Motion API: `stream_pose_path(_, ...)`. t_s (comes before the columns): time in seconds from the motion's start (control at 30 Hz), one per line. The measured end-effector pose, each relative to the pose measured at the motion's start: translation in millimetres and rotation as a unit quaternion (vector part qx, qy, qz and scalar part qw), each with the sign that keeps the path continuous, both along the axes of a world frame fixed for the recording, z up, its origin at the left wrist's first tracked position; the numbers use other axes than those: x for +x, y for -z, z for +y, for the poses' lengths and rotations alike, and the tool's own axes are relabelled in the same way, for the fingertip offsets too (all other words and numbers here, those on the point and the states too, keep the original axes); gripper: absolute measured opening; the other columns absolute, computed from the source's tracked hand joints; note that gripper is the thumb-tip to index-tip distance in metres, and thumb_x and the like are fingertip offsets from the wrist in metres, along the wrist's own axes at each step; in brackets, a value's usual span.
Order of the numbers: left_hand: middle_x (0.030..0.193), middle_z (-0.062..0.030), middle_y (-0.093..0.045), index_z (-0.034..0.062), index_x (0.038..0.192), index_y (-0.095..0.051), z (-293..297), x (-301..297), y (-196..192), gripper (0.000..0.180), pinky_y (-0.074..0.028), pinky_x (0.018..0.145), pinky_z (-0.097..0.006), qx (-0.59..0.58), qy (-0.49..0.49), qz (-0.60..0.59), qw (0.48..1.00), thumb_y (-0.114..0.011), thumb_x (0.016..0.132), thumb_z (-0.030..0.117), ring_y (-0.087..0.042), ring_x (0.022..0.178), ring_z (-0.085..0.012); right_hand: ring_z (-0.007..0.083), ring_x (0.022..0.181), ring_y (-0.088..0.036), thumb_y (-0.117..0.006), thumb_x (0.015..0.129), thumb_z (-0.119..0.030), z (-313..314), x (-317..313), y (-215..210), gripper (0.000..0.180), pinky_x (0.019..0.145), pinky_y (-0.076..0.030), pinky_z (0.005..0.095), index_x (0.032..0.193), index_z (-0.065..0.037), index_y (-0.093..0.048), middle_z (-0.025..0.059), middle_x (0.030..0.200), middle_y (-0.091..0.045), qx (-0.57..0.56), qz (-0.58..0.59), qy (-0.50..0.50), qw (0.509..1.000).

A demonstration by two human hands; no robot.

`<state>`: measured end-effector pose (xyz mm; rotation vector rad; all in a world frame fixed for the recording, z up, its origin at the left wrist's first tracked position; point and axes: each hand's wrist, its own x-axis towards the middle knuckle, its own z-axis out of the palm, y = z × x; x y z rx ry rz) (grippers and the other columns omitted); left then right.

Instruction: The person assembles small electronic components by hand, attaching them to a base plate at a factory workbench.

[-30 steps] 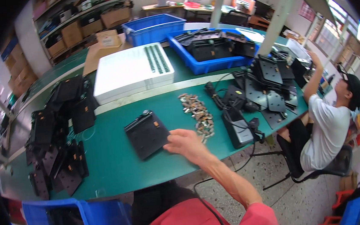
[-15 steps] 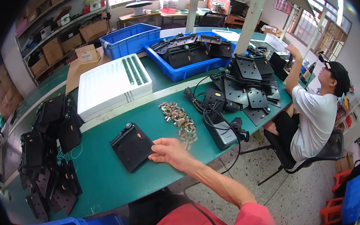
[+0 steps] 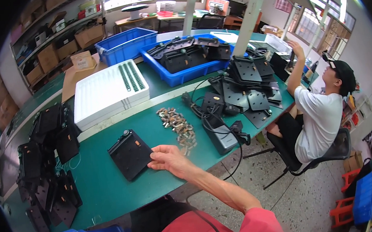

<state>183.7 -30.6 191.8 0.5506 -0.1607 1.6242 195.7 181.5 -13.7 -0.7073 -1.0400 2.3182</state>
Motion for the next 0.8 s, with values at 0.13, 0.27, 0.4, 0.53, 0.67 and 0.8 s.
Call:
stream_pose_path(0.13, 0.109, -0.0323, -0.062, -0.0106, 0.119, -0.059, 20.0, -36.3, 4.7, 0.066, -0.041, 0.082, -0.055, 0.139, 0.104, 0.197, 0.965, -0.032, 0.103, 0.047, -0.059, 0.091, -0.0417, 0.0165, 0.082, -0.068, -0.062, 0.093, -0.011, -8.0, 3.6, -13.7, 0.018, 0.075, -0.058, 0.0261, 0.106, 0.001, -0.06, 0.0071, 0.095, -0.064, 0.017, 0.011, 0.0, 1.0)
stream_pose_path(0.27, 0.102, -0.0321, -0.064, -0.012, 0.106, -0.065, 32.2, -47.7, 16.7, 0.066, -0.041, 0.084, -0.05, 0.166, 0.081, 0.316, 0.93, -0.033, 0.104, 0.045, -0.058, 0.094, -0.0385, 0.0173, 0.081, -0.069, -0.063, 0.092, -0.011, -6.6, 47.8, -55.1, 0.021, 0.075, -0.058, 0.0269, 0.107, 0.002, -0.06, 0.0079, 0.095, -0.065, 0.04, -0.01, 0.02, 0.999)
stream_pose_path(0.4, 0.107, -0.0275, -0.066, -0.0021, 0.117, -0.067, 31.5, -60.5, 38.5, 0.064, -0.039, 0.091, -0.048, 0.122, 0.093, 0.349, 0.925, -0.031, 0.103, 0.049, -0.055, 0.104, -0.0396, 0.0184, 0.081, -0.069, -0.068, 0.088, -0.013, 11.3, 103.4, -100.6, 0.032, 0.075, -0.058, 0.0282, 0.115, 0.003, -0.06, 0.0109, 0.101, -0.067, 0.082, -0.028, 0.077, 0.993)
stream_pose_path(0.53, 0.112, -0.0313, -0.062, -0.0149, 0.115, -0.061, 45.7, -64.4, 65.5, 0.068, -0.046, 0.091, -0.053, 0.121, 0.087, 0.369, 0.917, -0.041, 0.101, 0.049, -0.059, 0.1, -0.0421, 0.0163, 0.068, -0.069, -0.065, 0.089, -0.009, 61.7, 180.3, -124.3, 0.03, 0.061, -0.058, 0.0234, 0.114, 0.005, -0.06, 0.0092, 0.088, -0.069, 0.152, -0.023, 0.233, 0.96)
stream_pose_path(0.67, 0.103, -0.0352, -0.063, -0.0166, 0.113, -0.061, 56.3, -70.9, 84.9, 0.066, -0.047, 0.09, -0.059, 0.027, 0.102, 0.379, 0.919, -0.049, 0.098, 0.046, -0.059, 0.099, -0.0465, 0.0173, 0.07, -0.068, -0.064, 0.088, -0.006, 128.2, 262.7, -148.6, 0.019, 0.062, -0.057, 0.0265, 0.105, 0.004, -0.061, 0.008, 0.085, -0.067, 0.215, -0.036, 0.37, 0.903)
stream_pose_path(0.8, 0.1, -0.0337, -0.064, -0.0149, 0.113, -0.062, 57.9, -80.7, 90.4, 0.063, -0.048, 0.089, -0.058, -0.046, 0.04, 0.395, 0.917, -0.054, 0.095, 0.045, -0.061, 0.097, -0.0448, 0.0229, 0.073, -0.068, -0.064, 0.088, -0.005, 212.9, 324.3, -148.5, 0.016, 0.062, -0.058, 0.028, 0.1, 0.005, -0.061, 0.0102, 0.084, -0.064, 0.219, -0.059, 0.475, 0.85)
